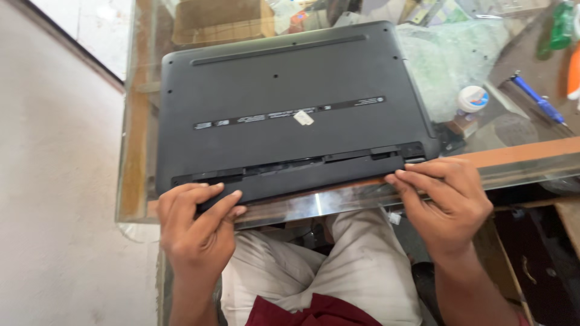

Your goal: The person opens a laptop, types on the keyboard, and then uses a small metal tool to manipulate a thin white cable or ribbon. The person also briefly handles a smartphone and a red cloth.

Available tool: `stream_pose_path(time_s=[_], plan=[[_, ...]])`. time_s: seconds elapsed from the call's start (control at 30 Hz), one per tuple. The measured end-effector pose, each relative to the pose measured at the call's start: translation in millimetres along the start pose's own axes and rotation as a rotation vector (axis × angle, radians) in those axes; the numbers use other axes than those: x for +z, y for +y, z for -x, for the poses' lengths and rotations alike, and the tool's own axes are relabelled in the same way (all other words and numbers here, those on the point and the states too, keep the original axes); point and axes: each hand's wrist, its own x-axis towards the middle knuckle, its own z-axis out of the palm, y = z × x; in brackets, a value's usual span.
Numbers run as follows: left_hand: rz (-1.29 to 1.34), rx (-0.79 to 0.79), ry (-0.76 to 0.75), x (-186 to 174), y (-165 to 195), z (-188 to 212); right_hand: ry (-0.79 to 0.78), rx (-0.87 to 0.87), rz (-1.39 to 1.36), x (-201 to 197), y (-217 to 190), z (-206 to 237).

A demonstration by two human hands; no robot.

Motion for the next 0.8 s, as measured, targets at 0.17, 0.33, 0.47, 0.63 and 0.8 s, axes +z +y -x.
stream_pose_path(time_s=[0.17,0.33,0.47,0.63,0.8], plan=[[0.015,0.010,0.004,6.9,-13.3,8.5,-0.047,-0.049,0.086,8.7,20.5,28.8],[0.015,-0.060,0.058,-7.0,-22.1,4.8,-0.144,-0.042,0.087,11.1,31.3,44.0],[-0.187,-0.019,0.066,-29.3,-40.9,3.6,-0.245,0.004,0.072,34.4,23.4,44.3],[-0.220,-0.076,-0.110,-28.3,-46.3,5.1,-0.412,-0.262,0.320,42.3,24.2,-2.5],[-0.205,-0.104,-0.151,-17.3,-41.0,-12.4,-0.472,-0.157,0.241,26.4,23.0,-26.0]])
